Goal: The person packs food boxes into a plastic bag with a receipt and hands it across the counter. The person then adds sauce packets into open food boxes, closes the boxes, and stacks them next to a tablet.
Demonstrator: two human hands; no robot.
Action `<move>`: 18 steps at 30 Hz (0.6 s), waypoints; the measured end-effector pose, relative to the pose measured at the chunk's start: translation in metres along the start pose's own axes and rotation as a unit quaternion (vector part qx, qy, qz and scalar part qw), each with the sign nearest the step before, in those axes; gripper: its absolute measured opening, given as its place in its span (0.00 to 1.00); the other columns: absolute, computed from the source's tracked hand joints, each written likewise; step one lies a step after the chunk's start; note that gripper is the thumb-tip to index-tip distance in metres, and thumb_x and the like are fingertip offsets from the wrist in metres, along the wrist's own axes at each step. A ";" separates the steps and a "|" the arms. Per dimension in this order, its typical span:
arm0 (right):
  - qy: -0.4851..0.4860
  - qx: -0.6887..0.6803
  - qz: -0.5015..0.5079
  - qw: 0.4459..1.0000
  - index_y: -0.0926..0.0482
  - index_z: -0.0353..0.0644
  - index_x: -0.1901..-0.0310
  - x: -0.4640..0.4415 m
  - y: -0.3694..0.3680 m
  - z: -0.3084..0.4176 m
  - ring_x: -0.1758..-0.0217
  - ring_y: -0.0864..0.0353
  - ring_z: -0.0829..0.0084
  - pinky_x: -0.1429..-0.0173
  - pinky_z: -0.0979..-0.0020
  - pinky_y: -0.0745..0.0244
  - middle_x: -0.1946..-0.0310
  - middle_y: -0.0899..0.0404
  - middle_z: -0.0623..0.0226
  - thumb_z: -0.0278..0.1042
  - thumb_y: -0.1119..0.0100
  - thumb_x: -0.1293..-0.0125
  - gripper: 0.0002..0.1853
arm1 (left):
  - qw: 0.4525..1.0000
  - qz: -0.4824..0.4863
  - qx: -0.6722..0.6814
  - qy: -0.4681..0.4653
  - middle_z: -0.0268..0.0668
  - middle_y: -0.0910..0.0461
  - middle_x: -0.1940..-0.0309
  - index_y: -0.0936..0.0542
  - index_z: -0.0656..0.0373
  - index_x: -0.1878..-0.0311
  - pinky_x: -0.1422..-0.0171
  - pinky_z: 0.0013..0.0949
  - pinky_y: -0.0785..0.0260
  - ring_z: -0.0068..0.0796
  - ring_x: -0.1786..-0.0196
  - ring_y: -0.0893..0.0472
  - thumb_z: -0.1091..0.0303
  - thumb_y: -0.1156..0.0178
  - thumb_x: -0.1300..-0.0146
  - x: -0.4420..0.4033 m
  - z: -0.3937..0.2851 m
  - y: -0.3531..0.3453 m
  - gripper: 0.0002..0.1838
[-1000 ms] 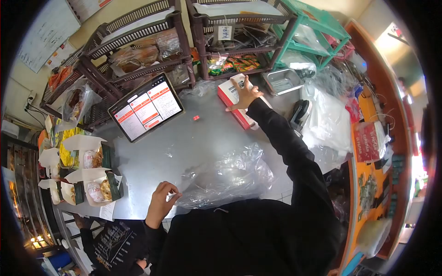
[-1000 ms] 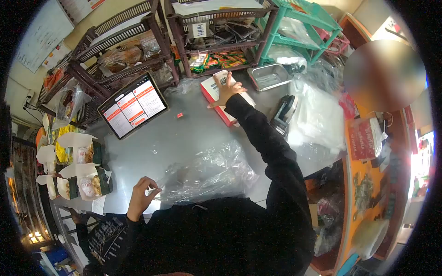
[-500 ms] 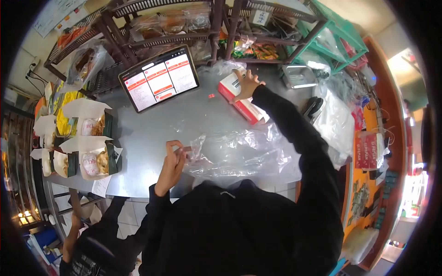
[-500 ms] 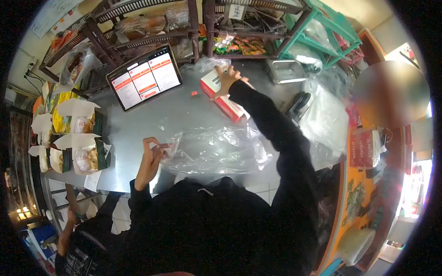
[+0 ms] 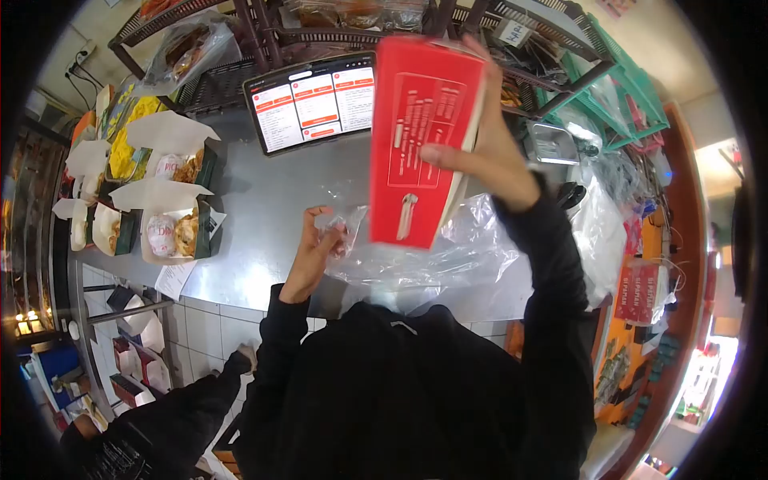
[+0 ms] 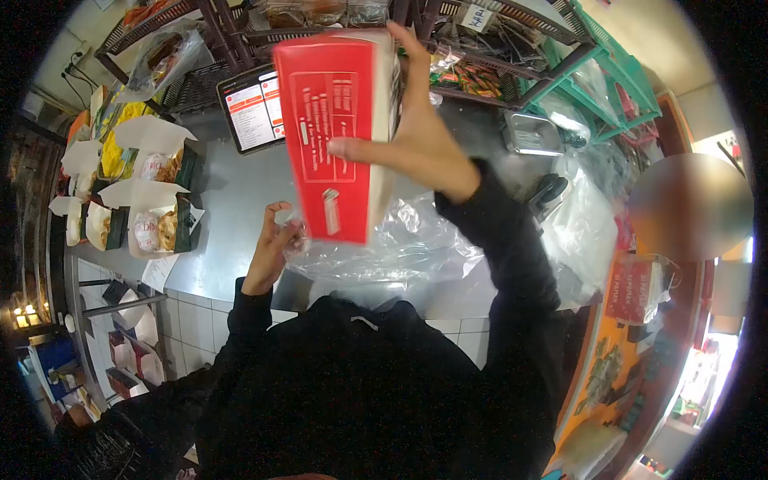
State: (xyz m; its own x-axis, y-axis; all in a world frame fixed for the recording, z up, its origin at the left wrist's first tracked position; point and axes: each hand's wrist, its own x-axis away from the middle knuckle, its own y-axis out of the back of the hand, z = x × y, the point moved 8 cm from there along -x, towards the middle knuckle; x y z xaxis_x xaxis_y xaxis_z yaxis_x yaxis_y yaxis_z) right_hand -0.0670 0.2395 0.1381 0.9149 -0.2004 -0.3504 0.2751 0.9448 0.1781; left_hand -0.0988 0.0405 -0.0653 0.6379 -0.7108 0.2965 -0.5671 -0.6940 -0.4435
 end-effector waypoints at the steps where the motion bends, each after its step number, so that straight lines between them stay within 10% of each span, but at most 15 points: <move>1: 0.012 -0.042 -0.041 0.998 0.65 0.46 0.35 0.012 -0.006 -0.010 0.36 0.44 0.61 0.35 0.61 0.43 0.41 0.46 0.54 0.34 0.25 0.62 0.60 | 0.998 -0.021 0.049 -0.023 0.33 0.29 0.69 0.41 0.52 0.50 0.64 0.21 0.38 0.17 0.70 0.31 0.71 0.49 0.37 0.001 -0.007 -0.002 0.15; 11: 0.030 0.148 -0.030 0.988 0.61 0.45 0.36 0.076 -0.015 -0.057 0.35 0.49 0.56 0.34 0.58 0.48 0.40 0.54 0.52 0.40 0.23 0.70 0.63 | 0.988 -0.049 0.105 -0.103 0.53 0.34 0.42 0.39 0.50 0.48 0.58 0.20 0.35 0.16 0.64 0.30 0.75 0.49 0.38 0.000 -0.031 0.009 0.17; 18: 0.070 0.342 0.083 0.934 0.42 0.51 0.39 0.083 -0.037 -0.057 0.40 0.46 0.44 0.38 0.51 0.46 0.42 0.49 0.42 0.41 0.25 0.71 0.51 | 0.970 0.042 0.144 -0.189 0.43 0.27 0.52 0.39 0.51 0.47 0.61 0.21 0.37 0.16 0.68 0.30 0.76 0.48 0.39 -0.001 -0.103 -0.024 0.19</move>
State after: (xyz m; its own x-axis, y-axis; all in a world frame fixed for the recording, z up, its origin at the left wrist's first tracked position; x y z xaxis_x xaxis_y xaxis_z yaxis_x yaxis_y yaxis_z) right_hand -0.0181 0.2029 0.0501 0.9272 0.0152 -0.3742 0.3010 0.5641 0.7689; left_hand -0.1397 0.0466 0.0324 0.7719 -0.6330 -0.0592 -0.4920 -0.5357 -0.6862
